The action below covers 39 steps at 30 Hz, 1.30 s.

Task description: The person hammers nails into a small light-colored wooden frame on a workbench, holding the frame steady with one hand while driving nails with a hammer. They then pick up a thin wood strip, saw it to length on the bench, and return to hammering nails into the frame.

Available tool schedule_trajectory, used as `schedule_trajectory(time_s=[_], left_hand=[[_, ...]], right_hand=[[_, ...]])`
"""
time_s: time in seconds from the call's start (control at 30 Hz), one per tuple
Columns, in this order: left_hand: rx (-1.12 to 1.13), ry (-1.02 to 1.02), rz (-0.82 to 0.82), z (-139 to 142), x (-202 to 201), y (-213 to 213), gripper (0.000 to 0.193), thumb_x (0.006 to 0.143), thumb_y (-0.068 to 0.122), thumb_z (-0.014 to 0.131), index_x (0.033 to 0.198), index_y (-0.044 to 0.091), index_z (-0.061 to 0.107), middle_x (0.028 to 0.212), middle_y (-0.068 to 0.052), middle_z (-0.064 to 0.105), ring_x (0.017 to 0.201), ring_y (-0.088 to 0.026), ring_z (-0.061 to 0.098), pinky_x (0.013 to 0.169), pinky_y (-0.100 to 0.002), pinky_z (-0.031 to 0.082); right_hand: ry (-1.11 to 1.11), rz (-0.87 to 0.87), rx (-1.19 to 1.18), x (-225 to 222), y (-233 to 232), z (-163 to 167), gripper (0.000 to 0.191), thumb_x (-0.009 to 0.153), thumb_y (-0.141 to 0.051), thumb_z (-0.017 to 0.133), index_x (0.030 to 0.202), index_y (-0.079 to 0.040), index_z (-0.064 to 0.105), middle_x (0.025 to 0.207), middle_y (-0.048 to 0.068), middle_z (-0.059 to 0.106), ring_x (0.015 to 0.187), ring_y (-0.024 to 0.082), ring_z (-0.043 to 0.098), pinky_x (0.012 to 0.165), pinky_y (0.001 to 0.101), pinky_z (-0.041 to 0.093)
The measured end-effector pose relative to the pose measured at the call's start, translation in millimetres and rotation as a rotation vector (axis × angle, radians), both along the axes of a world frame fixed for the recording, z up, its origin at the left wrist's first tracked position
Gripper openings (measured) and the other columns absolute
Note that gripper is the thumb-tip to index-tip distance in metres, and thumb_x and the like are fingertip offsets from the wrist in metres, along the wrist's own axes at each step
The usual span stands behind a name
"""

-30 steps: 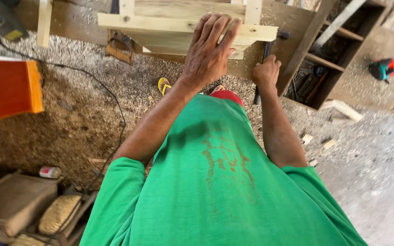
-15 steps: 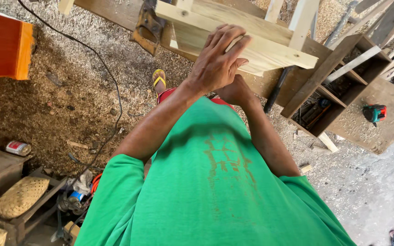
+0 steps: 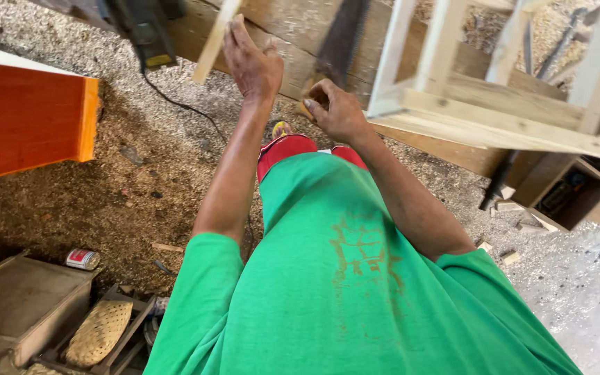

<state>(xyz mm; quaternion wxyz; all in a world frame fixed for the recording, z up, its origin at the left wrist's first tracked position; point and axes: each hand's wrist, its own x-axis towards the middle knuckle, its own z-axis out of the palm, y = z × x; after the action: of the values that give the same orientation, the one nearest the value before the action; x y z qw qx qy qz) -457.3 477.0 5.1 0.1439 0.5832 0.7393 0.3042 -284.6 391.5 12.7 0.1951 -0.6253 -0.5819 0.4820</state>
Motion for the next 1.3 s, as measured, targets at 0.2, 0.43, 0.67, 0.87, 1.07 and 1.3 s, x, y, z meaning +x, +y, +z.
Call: schedule_trajectory(time_s=[0.2, 0.43, 0.67, 0.87, 1.07, 1.3], left_hand=[[-0.331, 0.109, 0.020, -13.5, -65.4, 57.3, 0.110, 0.073, 0.036, 0.088, 0.153, 0.001, 0.021, 0.156, -0.030, 0.029, 0.143, -0.049, 0.028, 0.115, -0.063, 0.020], [-0.619, 0.125, -0.190, -30.5, -72.5, 73.4, 0.051, 0.092, 0.016, 0.069, 0.138, 0.006, 0.049, 0.135, -0.019, 0.052, 0.114, -0.030, 0.057, 0.095, -0.043, 0.053], [-0.665, -0.697, -0.280, -14.2, -22.6, 41.0, 0.036, 0.079, 0.018, 0.066, 0.110, -0.001, 0.065, 0.084, -0.011, 0.072, 0.071, -0.017, 0.067, 0.060, -0.034, 0.058], [-0.458, -0.892, -0.342, 14.8, 20.0, -33.7, 0.027, 0.084, 0.023, 0.079, 0.097, 0.002, 0.069, 0.077, -0.006, 0.073, 0.063, -0.011, 0.068, 0.052, -0.027, 0.057], [-0.375, -0.910, -0.357, 19.9, 72.0, -125.1, 0.021, 0.093, 0.012, 0.077, 0.090, 0.004, 0.058, 0.069, -0.001, 0.061, 0.053, -0.007, 0.057, 0.042, -0.023, 0.043], [-0.091, -1.392, -0.541, 48.6, 222.4, -263.5, 0.016, 0.102, 0.012, 0.073, 0.098, 0.004, 0.059, 0.083, 0.001, 0.059, 0.072, -0.006, 0.055, 0.062, -0.024, 0.045]], right_hand=[[-0.074, 0.063, -0.030, -64.8, 35.3, -15.1, 0.030, 0.095, -0.032, 0.072, 0.108, -0.005, 0.066, 0.095, 0.011, 0.075, 0.087, 0.020, 0.074, 0.081, 0.0362, 0.058], [-0.114, 0.015, -0.109, -84.2, 41.7, -18.1, 0.032, 0.097, -0.033, 0.072, 0.110, -0.005, 0.066, 0.097, 0.010, 0.075, 0.089, 0.020, 0.074, 0.083, 0.0361, 0.058], [-0.151, -0.174, 0.135, -69.8, 22.5, 1.7, 0.032, 0.094, -0.018, 0.075, 0.116, -0.002, 0.061, 0.104, 0.015, 0.072, 0.092, 0.027, 0.073, 0.082, 0.0403, 0.058], [-0.167, -0.236, 0.437, -37.7, -26.8, 40.6, 0.022, 0.096, -0.004, 0.072, 0.114, -0.001, 0.061, 0.103, 0.018, 0.067, 0.088, 0.033, 0.071, 0.076, 0.0421, 0.058], [-0.048, -0.475, 0.409, 31.6, -114.3, 83.3, 0.020, 0.102, -0.018, 0.074, 0.111, -0.002, 0.065, 0.100, 0.014, 0.073, 0.088, 0.024, 0.078, 0.074, 0.0336, 0.062], [0.141, -0.582, 0.385, 139.2, -241.1, 91.3, 0.035, 0.113, -0.033, 0.048, 0.122, -0.003, 0.063, 0.100, 0.015, 0.074, 0.094, 0.024, 0.077, 0.076, 0.0345, 0.059]])
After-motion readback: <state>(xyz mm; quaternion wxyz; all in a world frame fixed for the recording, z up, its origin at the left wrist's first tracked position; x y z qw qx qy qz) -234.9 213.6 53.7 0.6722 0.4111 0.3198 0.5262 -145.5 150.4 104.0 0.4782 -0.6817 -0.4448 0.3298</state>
